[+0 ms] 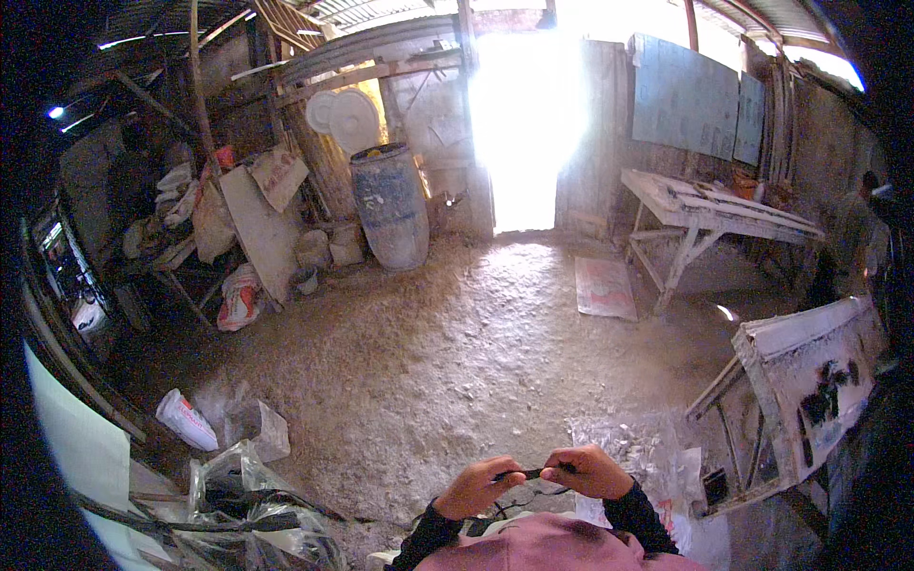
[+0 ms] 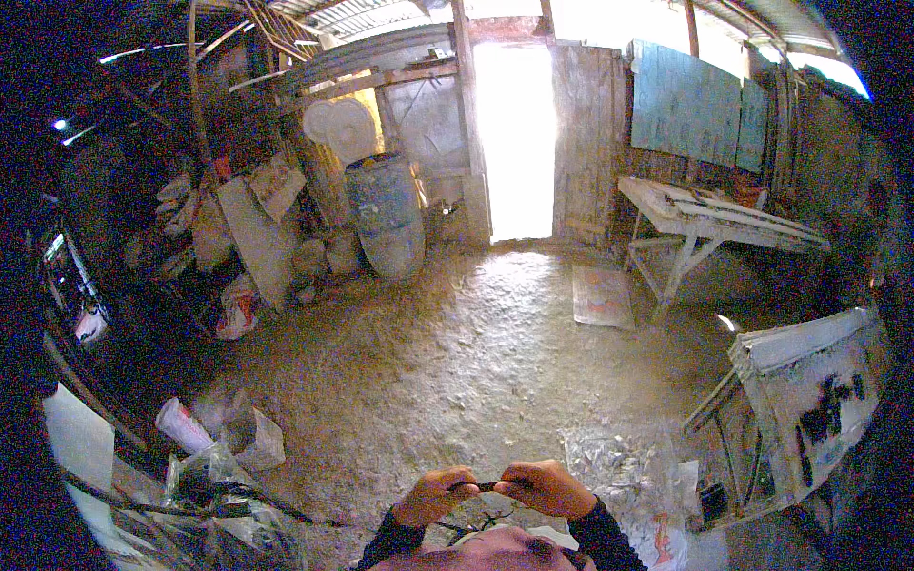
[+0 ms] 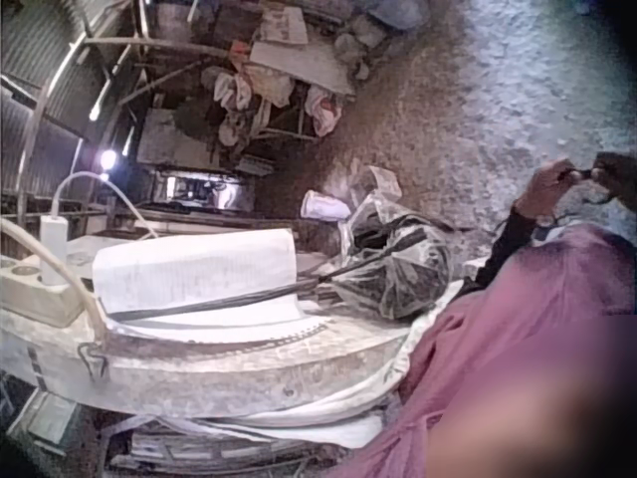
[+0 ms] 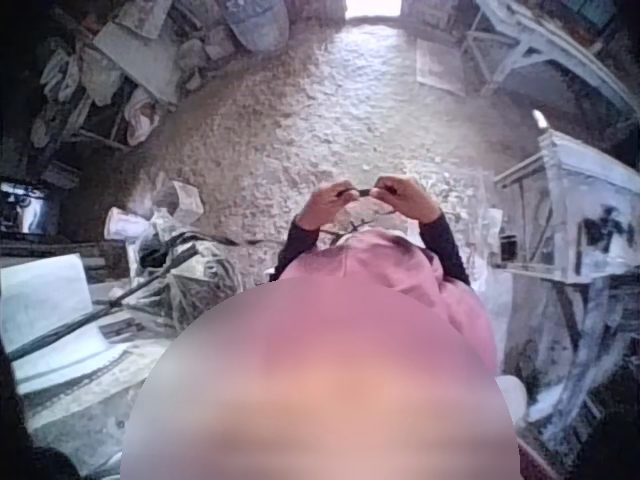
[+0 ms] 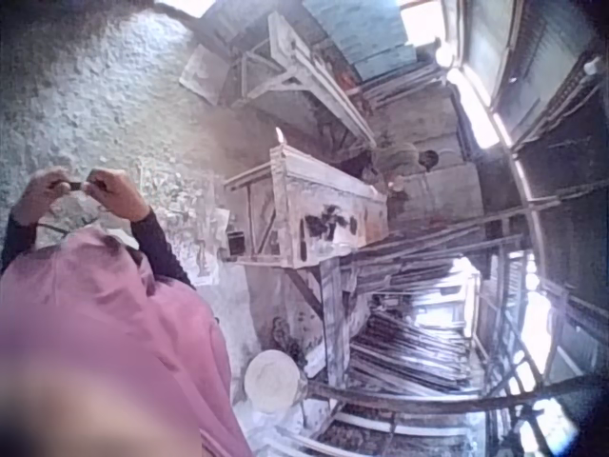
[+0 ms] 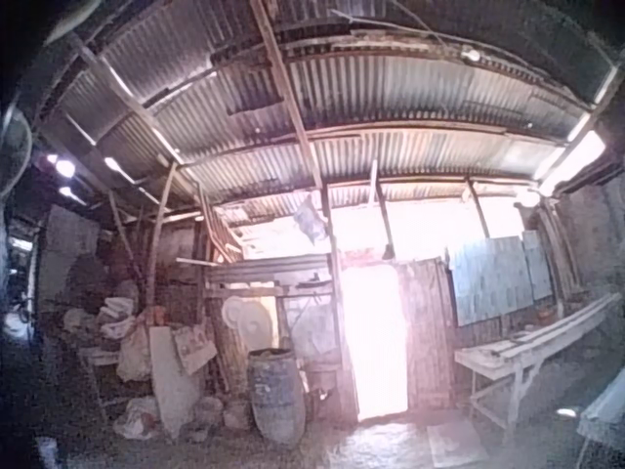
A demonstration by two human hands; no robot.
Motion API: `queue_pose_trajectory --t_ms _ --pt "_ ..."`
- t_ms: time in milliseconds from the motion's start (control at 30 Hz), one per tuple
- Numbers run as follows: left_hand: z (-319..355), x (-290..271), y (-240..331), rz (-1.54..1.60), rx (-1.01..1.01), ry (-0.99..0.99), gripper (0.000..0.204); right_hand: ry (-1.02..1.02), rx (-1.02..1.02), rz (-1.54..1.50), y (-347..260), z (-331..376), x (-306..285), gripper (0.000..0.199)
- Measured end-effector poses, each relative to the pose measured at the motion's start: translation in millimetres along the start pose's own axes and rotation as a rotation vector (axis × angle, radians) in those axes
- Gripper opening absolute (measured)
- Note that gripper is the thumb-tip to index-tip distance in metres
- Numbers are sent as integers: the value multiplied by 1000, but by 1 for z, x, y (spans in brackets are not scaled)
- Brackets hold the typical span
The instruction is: The person sits on the floor and ties black cords into knots by hand. They repeatedly pick up cords, tie them, and place the finished knots on the table. Another person is visible in the background working at a separate table.
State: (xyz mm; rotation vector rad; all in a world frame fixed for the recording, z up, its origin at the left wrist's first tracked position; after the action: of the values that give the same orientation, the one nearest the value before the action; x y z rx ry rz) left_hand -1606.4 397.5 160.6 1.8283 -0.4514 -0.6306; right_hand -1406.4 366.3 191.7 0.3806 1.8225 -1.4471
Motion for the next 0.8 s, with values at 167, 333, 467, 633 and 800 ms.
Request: queue_pose_trajectory --t_ms 167,333,467,633,800 --pt "10 -40 -3 266 -6 104 21 91 -2 47 6 3 -6 25" --pt "23 -74 -1 394 104 313 20 135 95 100 13 11 -22 27" --pt "26 -86 -5 391 184 507 19 197 112 59 11 19 -35 25" --pt "29 -102 -13 458 317 815 18 196 214 -7 12 22 -40 25" --pt "28 -104 -6 5 166 865 15 217 165 12 11 21 -34 25"
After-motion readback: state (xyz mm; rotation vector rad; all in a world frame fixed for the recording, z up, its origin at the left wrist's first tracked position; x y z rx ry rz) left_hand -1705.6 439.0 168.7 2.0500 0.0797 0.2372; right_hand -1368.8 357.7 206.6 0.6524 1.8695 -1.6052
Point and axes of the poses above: each hand's wrist, its own z-axis away from the middle knuckle, its own x-axis out of the palm, y = z × x, the point moved 1 cm from there along -z, towards the middle knuckle, and after that the axes turned 15 degrees about z, right-handed, at the moved point
